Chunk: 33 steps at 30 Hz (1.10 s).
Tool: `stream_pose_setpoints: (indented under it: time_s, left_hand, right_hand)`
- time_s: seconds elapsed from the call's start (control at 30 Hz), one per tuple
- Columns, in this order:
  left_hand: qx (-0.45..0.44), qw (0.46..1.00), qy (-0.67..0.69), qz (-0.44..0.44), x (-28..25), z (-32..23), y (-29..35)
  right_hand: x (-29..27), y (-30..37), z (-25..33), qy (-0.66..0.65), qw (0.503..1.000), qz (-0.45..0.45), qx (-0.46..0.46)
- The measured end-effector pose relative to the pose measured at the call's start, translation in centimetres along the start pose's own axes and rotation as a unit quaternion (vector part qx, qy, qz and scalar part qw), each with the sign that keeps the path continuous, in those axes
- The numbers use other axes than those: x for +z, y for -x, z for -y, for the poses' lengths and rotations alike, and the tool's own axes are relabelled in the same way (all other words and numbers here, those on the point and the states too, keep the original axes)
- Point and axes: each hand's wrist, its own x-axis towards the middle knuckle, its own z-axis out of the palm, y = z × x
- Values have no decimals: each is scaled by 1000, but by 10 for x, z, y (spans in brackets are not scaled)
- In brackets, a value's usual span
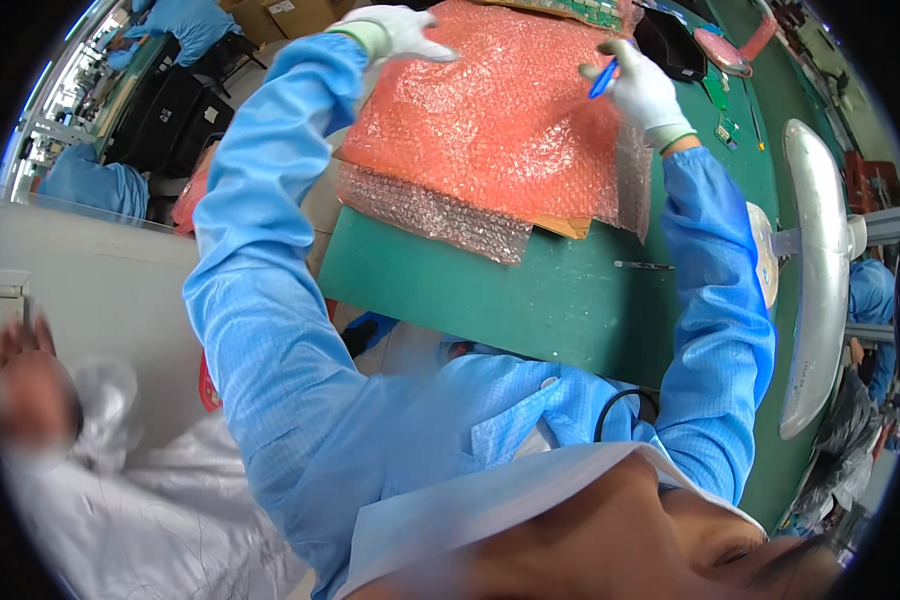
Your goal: The recorder inspects individual green circuit boards, checks them under an inspection lamp, and organizes them into a stack.
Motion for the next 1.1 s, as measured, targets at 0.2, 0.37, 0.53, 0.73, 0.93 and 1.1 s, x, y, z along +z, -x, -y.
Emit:
stream_pose_setpoints:
  time_s: [0.2, 0.37, 0.53, 0.73, 0.93, 1.1]
  left_hand:
    - [-15, 992, 27, -125, 47, -72, -46]
    - [-46, 986, 67, -146, 96, -84, -60]
    - [-27, 987, 121, -106, 115, -85, -60]
    - [113, 977, 63, -167, 60, -67, -25]
    - [236, 898, 252, -273, 19, -149, 84]
    - [474, 779, 304, -276, 49, -253, 173]
  right_hand:
    - [44, 9, 16, 105, 989, 58, -86]
    - [60, 27, 2, 86, 987, 118, -69]
    - [75, 42, -12, 88, 985, 114, -92]
    - [7, 61, 1, -82, 994, 32, -63]
    - [-61, 157, -18, -161, 985, 49, -48]
    - [-98, 237, -20, -143, 990, 7, -14]
